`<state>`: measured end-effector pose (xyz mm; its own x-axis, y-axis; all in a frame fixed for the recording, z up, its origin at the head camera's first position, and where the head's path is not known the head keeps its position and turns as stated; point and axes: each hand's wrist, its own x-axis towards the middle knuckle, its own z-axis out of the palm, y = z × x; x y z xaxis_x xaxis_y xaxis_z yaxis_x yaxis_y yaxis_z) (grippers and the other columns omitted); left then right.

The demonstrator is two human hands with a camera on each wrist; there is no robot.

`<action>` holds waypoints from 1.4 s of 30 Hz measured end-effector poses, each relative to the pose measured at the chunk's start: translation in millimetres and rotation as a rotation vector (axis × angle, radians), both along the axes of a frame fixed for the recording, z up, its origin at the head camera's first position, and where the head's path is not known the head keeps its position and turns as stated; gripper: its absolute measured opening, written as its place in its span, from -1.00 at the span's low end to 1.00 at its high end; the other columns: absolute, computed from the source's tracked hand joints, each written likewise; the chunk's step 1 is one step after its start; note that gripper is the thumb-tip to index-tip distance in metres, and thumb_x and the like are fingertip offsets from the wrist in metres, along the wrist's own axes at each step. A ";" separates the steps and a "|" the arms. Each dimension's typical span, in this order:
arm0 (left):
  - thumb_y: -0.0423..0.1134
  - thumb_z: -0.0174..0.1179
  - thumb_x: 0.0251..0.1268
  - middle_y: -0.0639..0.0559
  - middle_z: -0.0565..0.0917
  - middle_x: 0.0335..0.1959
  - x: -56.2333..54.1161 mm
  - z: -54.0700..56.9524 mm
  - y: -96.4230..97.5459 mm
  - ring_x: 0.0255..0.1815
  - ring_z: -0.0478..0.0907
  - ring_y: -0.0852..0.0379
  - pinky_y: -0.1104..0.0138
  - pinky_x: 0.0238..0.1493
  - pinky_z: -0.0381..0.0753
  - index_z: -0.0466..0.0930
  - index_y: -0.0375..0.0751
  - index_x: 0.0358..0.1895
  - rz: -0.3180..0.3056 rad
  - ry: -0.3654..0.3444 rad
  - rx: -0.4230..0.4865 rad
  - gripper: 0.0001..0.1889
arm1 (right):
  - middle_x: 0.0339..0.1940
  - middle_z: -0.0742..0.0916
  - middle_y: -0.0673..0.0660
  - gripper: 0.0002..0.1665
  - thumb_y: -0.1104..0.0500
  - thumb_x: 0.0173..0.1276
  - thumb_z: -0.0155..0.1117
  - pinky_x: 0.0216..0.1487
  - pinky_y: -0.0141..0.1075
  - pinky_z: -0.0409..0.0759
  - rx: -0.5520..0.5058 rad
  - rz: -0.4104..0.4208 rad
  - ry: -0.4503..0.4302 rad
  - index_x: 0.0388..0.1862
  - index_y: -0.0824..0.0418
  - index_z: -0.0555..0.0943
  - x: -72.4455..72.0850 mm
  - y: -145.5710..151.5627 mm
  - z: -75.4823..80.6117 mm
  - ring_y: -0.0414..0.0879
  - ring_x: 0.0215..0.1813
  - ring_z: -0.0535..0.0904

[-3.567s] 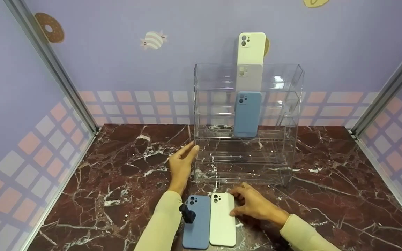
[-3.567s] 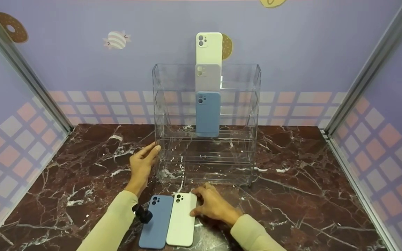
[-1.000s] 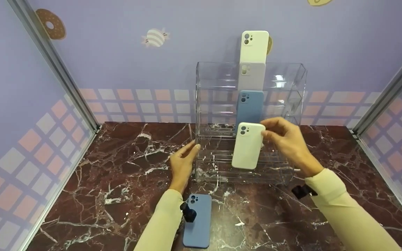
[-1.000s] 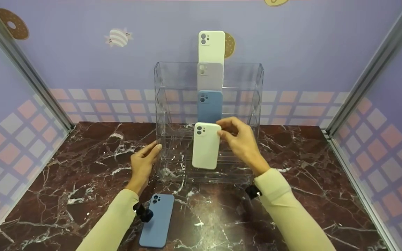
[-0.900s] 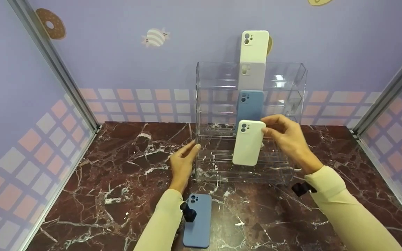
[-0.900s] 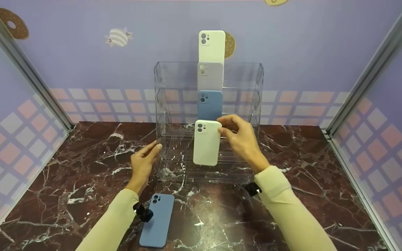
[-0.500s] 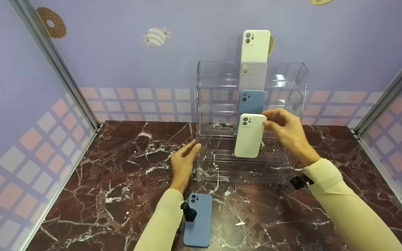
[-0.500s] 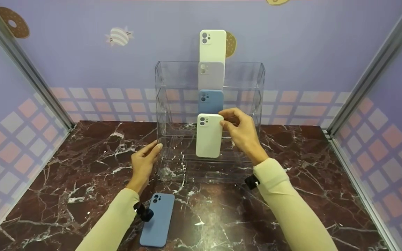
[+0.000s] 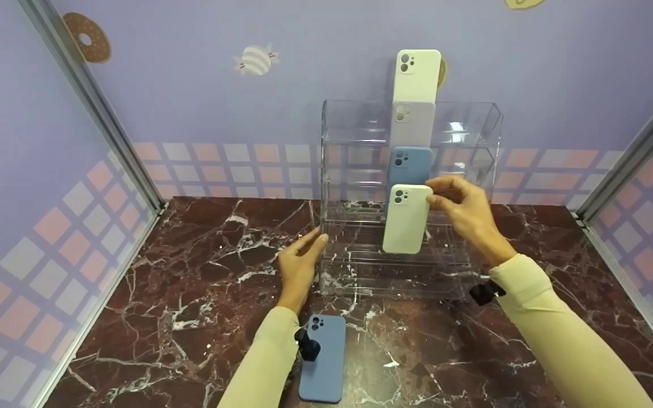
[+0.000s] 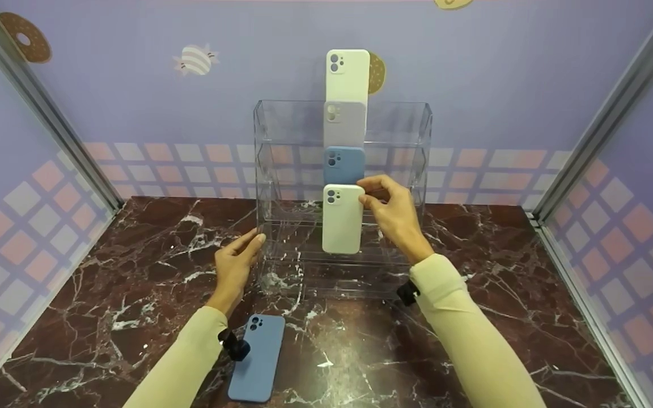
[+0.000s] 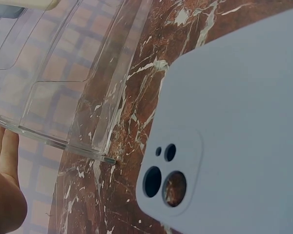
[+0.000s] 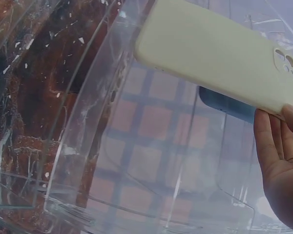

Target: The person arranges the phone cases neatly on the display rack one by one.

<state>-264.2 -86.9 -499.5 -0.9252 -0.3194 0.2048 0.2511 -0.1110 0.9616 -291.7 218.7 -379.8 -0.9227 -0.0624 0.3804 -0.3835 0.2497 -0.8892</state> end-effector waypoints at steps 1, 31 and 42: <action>-0.31 0.49 0.35 -0.20 0.83 -0.10 0.1 -0.1 0.0 -0.14 0.80 0.11 0.37 -0.04 0.76 0.79 -0.33 0.14 0.000 0.002 -0.001 -0.66 | 0.06 0.72 0.41 -0.66 0.56 0.41 0.34 -0.01 -0.25 0.78 0.010 -0.007 -0.001 0.15 0.57 0.63 -0.6 0.1 -1.5 -0.25 -0.12 0.71; -0.32 0.50 0.34 -0.18 0.84 -0.12 -1.9 -0.4 -0.8 -0.16 0.78 0.17 0.41 -0.09 0.74 0.81 -0.31 0.11 0.014 0.022 -0.035 -0.69 | 0.00 0.77 0.40 -0.62 0.45 0.42 0.42 -0.01 -0.47 0.70 0.104 -0.066 0.040 0.20 0.48 0.67 -1.8 0.9 -18.3 -0.24 -0.13 0.70; -0.31 0.48 0.36 -0.19 0.83 -0.12 0.7 0.9 -1.2 -0.10 0.81 -0.05 0.35 -0.06 0.76 0.79 -0.34 0.13 -0.014 0.018 -0.009 -0.67 | 0.06 0.74 0.40 -0.60 0.45 0.43 0.41 0.02 -0.45 0.68 0.004 -0.136 0.059 0.21 0.49 0.62 15.0 -2.7 -17.3 -0.16 -0.08 0.67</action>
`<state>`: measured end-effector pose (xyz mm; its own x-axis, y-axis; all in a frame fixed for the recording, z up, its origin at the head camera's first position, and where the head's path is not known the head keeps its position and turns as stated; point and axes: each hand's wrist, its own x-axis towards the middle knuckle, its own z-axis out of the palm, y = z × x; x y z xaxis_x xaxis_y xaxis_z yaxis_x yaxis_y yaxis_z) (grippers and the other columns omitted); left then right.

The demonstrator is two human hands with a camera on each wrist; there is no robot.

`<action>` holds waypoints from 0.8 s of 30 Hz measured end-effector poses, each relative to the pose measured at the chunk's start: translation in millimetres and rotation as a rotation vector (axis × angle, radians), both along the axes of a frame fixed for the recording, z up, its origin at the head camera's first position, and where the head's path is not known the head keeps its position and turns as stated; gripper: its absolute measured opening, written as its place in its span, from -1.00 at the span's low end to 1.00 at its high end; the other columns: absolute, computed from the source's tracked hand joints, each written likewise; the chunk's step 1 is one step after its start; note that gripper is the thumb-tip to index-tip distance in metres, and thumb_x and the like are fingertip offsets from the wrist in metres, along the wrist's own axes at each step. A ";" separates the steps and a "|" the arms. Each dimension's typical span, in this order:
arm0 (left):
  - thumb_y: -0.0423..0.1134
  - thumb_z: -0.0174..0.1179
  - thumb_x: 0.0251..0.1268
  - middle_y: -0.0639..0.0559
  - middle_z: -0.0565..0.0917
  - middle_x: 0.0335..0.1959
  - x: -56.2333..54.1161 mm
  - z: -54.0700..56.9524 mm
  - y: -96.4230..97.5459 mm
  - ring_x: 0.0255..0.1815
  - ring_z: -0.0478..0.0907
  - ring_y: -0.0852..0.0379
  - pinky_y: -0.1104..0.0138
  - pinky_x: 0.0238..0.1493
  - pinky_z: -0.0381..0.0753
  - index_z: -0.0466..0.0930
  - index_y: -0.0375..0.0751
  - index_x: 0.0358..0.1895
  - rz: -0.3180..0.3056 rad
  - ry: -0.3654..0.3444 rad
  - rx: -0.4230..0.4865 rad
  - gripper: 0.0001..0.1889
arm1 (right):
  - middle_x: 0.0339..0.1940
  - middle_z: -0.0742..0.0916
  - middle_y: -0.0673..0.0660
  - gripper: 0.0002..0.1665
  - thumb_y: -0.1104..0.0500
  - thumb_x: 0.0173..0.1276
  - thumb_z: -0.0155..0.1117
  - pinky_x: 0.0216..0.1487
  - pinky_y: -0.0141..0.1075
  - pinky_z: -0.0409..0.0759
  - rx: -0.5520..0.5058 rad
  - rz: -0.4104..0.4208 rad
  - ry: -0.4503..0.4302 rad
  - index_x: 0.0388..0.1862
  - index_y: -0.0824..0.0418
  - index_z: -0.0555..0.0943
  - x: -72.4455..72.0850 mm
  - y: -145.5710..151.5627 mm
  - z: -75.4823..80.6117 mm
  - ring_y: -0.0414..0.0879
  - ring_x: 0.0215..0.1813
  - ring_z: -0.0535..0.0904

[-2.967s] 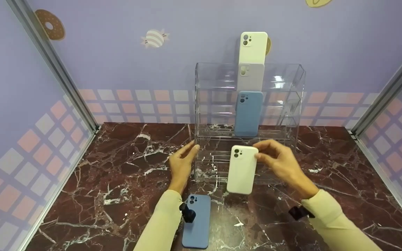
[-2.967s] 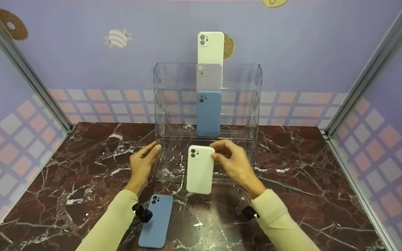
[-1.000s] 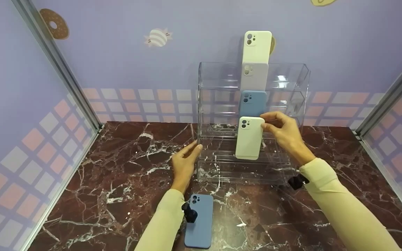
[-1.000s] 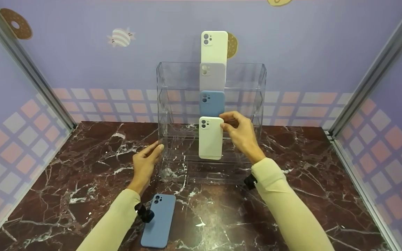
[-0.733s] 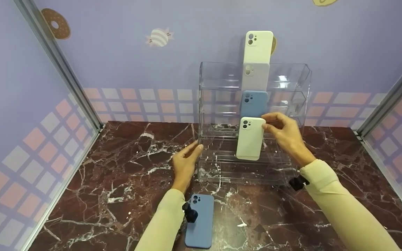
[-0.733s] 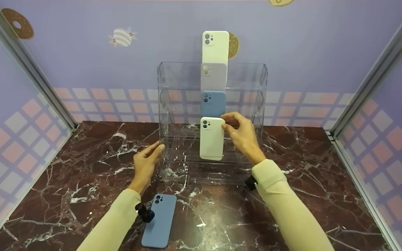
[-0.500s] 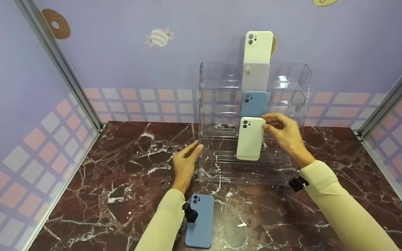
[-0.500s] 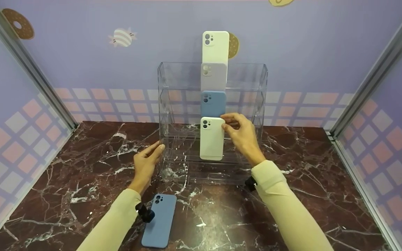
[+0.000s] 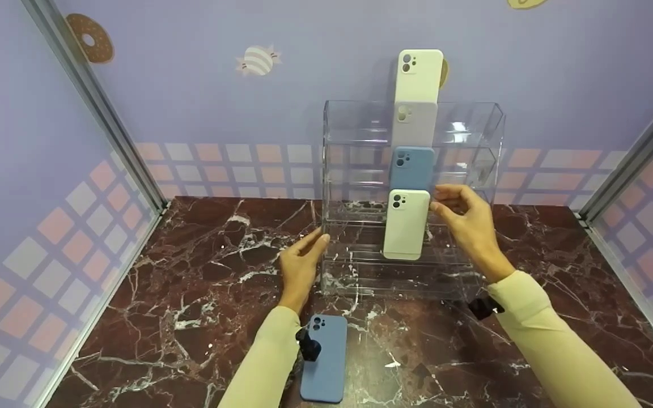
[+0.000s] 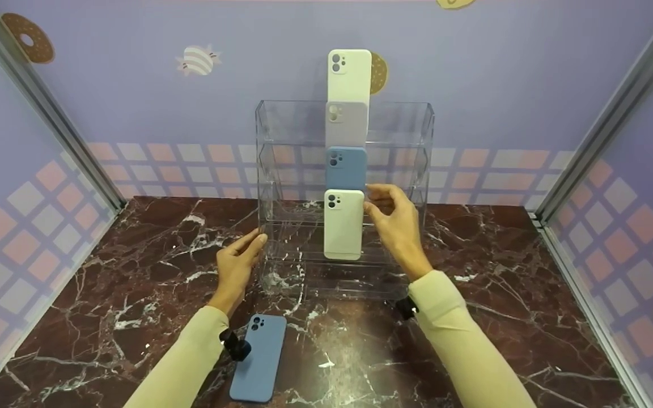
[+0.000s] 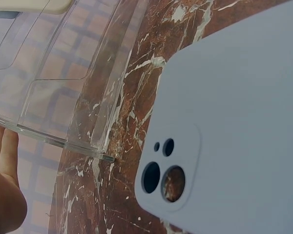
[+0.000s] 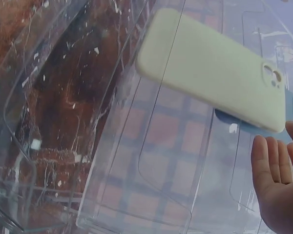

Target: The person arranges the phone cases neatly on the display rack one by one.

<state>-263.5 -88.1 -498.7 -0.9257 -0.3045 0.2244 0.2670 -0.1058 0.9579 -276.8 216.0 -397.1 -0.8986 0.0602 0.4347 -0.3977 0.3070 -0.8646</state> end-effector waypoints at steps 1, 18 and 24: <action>-0.32 0.48 0.36 -0.20 0.83 -0.12 -0.1 0.1 0.0 -0.10 0.81 -0.05 0.35 -0.05 0.76 0.79 -0.34 0.13 -0.002 0.001 0.006 -0.67 | 0.06 0.74 0.40 -0.60 0.45 0.43 0.41 0.03 -0.45 0.68 -0.005 -0.001 0.000 0.21 0.50 0.62 2.1 -0.9 -0.4 -0.14 -0.07 0.67; -0.33 0.49 0.36 -0.19 0.84 -0.14 -1.7 -0.1 0.4 -0.19 0.79 0.20 0.40 -0.10 0.76 0.81 -0.33 0.11 0.015 0.002 -0.010 -0.70 | 0.03 0.77 0.33 -0.67 0.44 0.40 0.44 0.01 -0.40 0.71 -0.015 0.072 -0.076 0.11 0.44 0.67 34.0 -26.8 -25.5 -0.14 -0.08 0.70; -0.32 0.49 0.36 -0.18 0.84 -0.14 -1.5 -0.2 0.3 -0.18 0.80 0.16 0.38 -0.08 0.76 0.81 -0.32 0.11 0.010 0.001 -0.009 -0.70 | -0.01 0.78 0.31 -0.69 0.46 0.37 0.45 0.07 -0.34 0.72 -0.021 0.108 -0.105 0.07 0.44 0.68 43.3 -39.1 -44.2 -0.10 -0.06 0.72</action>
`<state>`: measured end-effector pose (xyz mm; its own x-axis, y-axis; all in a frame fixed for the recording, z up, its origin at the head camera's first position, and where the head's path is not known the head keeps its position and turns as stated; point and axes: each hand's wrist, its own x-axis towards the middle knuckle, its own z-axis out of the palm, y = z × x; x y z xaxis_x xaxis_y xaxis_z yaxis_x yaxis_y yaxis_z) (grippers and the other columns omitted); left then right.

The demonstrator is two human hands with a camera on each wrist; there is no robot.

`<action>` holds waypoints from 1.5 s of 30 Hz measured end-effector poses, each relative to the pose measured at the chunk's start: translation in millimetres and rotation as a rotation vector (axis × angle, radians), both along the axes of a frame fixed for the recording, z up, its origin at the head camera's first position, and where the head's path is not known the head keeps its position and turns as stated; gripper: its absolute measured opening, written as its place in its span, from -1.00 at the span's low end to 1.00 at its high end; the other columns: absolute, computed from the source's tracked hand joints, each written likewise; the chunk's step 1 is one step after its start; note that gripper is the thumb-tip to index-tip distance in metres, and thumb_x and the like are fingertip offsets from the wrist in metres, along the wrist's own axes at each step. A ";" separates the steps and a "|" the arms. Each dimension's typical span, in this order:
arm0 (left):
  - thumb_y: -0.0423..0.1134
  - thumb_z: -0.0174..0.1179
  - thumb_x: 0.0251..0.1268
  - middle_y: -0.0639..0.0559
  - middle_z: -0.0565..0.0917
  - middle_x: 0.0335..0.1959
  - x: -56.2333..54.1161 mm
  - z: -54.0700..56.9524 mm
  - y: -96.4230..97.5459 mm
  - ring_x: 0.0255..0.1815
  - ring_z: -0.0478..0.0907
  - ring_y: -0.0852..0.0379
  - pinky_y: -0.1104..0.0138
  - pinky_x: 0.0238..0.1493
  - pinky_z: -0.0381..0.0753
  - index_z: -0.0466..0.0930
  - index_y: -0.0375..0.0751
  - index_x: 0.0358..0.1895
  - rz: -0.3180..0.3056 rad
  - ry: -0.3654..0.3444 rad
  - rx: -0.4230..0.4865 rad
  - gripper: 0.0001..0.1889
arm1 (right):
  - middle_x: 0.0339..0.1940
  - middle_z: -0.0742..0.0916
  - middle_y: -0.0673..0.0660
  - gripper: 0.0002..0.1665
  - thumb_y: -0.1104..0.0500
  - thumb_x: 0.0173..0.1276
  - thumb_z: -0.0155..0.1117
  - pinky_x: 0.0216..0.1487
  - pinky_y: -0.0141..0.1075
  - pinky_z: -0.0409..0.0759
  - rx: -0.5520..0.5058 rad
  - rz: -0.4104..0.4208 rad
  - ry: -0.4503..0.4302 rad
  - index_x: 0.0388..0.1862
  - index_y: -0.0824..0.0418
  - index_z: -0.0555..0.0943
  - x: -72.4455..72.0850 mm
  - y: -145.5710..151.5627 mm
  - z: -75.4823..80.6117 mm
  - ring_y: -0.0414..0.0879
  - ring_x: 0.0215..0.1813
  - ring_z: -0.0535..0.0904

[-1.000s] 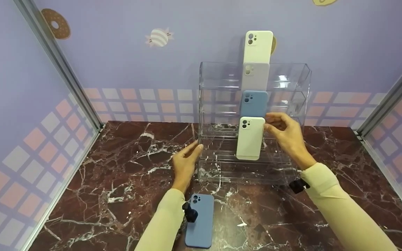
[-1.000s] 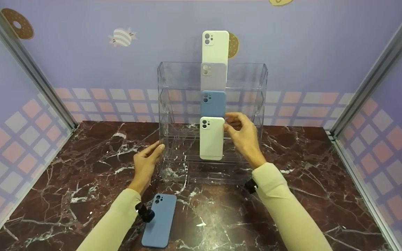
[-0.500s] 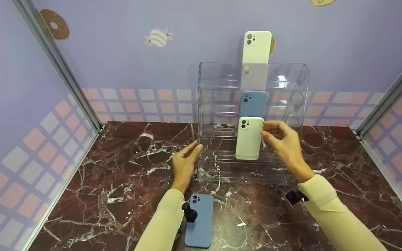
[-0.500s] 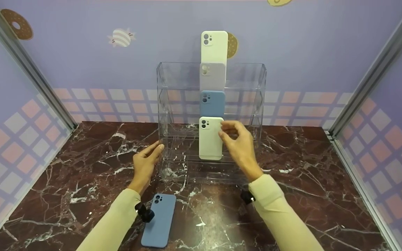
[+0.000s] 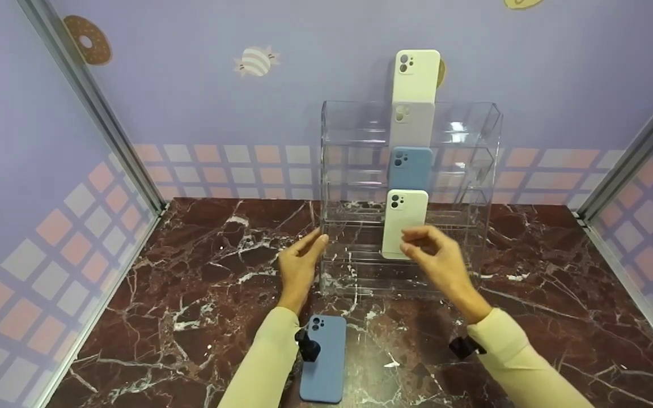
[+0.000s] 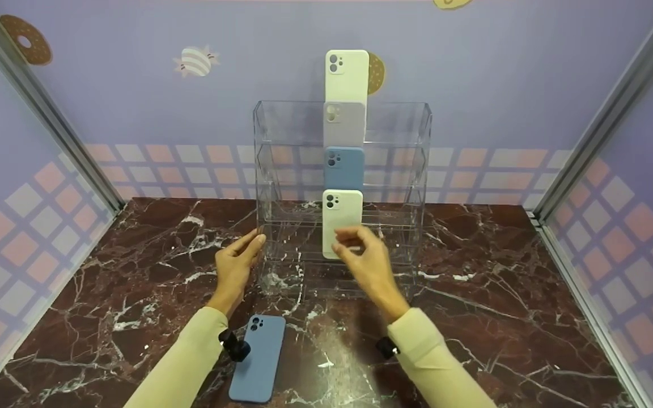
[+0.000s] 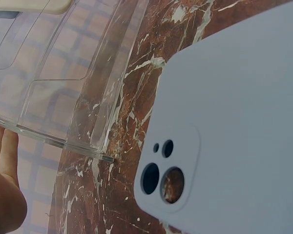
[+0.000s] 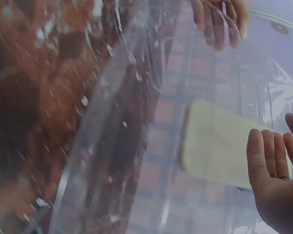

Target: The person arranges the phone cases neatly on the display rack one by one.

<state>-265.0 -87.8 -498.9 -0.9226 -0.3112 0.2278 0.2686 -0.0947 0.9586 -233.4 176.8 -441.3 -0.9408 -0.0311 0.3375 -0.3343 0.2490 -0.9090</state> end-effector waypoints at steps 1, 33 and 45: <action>-0.32 0.49 0.36 -0.18 0.84 -0.14 0.1 -0.1 -0.1 -0.17 0.80 0.15 0.38 -0.08 0.76 0.81 -0.31 0.11 -0.001 -0.001 0.001 -0.70 | -0.01 0.78 0.30 -0.69 0.46 0.37 0.45 0.07 -0.33 0.72 0.001 0.008 -0.006 0.07 0.43 0.69 1.7 -2.2 -3.3 -0.09 -0.06 0.72; -0.37 0.44 0.39 -0.24 0.82 -0.06 -0.4 2.3 2.4 -0.09 0.79 0.03 0.43 -0.06 0.71 0.75 -0.42 0.15 0.037 -0.060 -0.037 -0.67 | -0.01 0.78 0.33 -0.59 0.32 0.35 0.53 0.02 -0.23 0.75 0.117 0.349 -0.170 0.13 0.43 0.66 47.7 -65.4 -77.3 0.11 -0.06 0.74; -0.25 0.49 0.37 -0.15 0.83 -0.05 2.1 0.3 0.6 -0.10 0.78 0.11 0.39 -0.05 0.73 0.80 -0.28 0.13 0.019 -0.022 -0.027 -0.67 | 0.01 0.77 0.24 -0.54 0.25 0.33 0.57 0.11 -0.09 0.72 0.240 0.430 -0.223 0.15 0.41 0.66 50.2 -74.3 -85.1 0.09 -0.01 0.70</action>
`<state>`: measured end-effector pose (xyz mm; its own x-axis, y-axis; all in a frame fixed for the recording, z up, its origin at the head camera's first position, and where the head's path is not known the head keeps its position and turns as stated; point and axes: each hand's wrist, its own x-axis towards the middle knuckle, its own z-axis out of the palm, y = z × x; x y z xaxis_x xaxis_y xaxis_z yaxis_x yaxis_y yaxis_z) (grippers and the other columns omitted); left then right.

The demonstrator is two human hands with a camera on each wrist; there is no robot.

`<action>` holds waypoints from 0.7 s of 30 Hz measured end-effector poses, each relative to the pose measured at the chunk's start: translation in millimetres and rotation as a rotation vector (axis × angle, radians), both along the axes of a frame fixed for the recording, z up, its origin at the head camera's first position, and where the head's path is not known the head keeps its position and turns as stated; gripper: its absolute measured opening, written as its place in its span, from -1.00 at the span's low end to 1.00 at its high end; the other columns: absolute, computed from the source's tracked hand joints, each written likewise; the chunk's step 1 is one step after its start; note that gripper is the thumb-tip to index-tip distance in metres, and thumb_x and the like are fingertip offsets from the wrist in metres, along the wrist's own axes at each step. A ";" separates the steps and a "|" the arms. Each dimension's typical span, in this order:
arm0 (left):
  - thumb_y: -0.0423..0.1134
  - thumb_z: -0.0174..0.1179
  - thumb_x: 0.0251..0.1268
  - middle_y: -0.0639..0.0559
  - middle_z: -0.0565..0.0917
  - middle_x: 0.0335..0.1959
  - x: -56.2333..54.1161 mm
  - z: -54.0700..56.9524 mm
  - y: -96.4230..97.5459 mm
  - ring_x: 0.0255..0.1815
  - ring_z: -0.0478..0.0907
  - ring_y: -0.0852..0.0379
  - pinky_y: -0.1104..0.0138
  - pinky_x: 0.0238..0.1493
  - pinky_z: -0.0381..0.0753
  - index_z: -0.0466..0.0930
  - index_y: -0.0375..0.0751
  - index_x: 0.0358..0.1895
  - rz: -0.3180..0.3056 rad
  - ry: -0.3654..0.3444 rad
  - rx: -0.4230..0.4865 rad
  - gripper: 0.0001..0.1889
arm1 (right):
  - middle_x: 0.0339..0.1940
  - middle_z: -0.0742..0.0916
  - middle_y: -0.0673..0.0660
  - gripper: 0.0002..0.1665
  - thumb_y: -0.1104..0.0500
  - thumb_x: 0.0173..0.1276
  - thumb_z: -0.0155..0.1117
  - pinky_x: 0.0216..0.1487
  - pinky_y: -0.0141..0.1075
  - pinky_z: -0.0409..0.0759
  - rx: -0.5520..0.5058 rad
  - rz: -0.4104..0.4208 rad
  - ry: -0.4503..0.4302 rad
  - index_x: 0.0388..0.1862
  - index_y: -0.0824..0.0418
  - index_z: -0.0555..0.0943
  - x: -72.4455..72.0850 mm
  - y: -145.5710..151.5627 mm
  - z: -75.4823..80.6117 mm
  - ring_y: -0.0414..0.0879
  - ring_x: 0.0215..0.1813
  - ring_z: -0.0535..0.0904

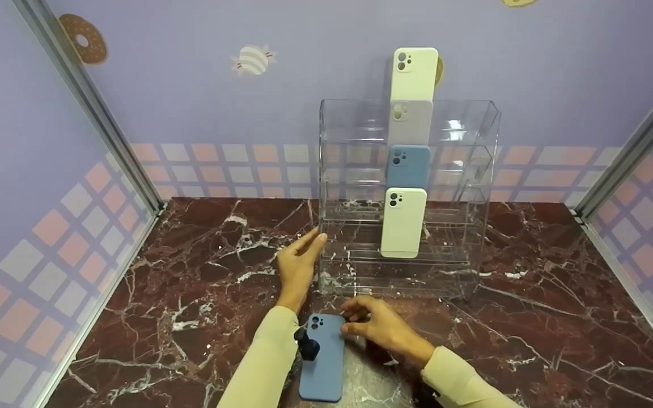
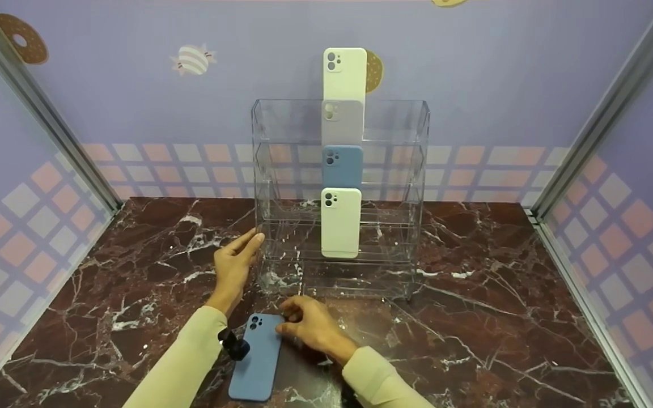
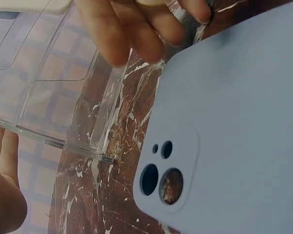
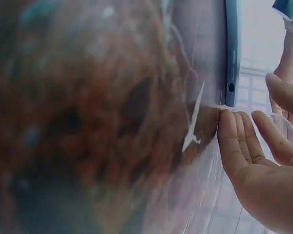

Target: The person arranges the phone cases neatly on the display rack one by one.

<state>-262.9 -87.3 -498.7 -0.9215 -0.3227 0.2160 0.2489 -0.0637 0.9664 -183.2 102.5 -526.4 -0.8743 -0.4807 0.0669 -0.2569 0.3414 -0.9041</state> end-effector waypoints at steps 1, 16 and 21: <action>-0.25 0.49 0.37 -0.16 0.83 -0.05 0.1 0.1 0.0 -0.10 0.79 0.11 0.39 -0.05 0.73 0.80 -0.28 0.13 -0.003 0.001 0.003 -0.67 | 0.02 0.77 0.24 -0.53 0.24 0.33 0.58 0.11 -0.10 0.72 0.015 0.004 0.005 0.14 0.40 0.66 -0.2 -0.5 -0.3 0.09 -0.01 0.70; -0.28 0.48 0.38 -0.17 0.84 -0.11 -0.4 -0.3 -0.1 -0.09 0.81 -0.17 0.36 -0.10 0.76 0.80 -0.30 0.12 -0.016 0.006 0.023 -0.69 | -0.18 0.60 0.06 -0.39 0.08 0.15 0.73 -0.06 -0.22 0.65 0.231 0.001 0.130 0.09 0.35 0.71 3.5 -14.6 0.8 -0.09 -0.17 0.55; -0.28 0.47 0.39 -0.17 0.84 -0.11 1.2 1.0 0.4 -0.13 0.81 0.04 0.40 -0.11 0.74 0.79 -0.32 0.15 -0.007 -0.003 0.011 -0.67 | -0.20 0.60 0.06 -0.46 0.07 0.12 0.75 -0.07 -0.17 0.67 0.272 -0.020 0.152 -0.07 0.32 0.68 5.5 -15.6 1.1 -0.08 -0.18 0.55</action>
<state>-261.6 -86.8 -497.7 -0.9245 -0.3183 0.2097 0.2453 -0.0759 0.9665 -177.7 86.9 -525.2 -0.8735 -0.4820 0.0689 -0.3730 0.5715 -0.7309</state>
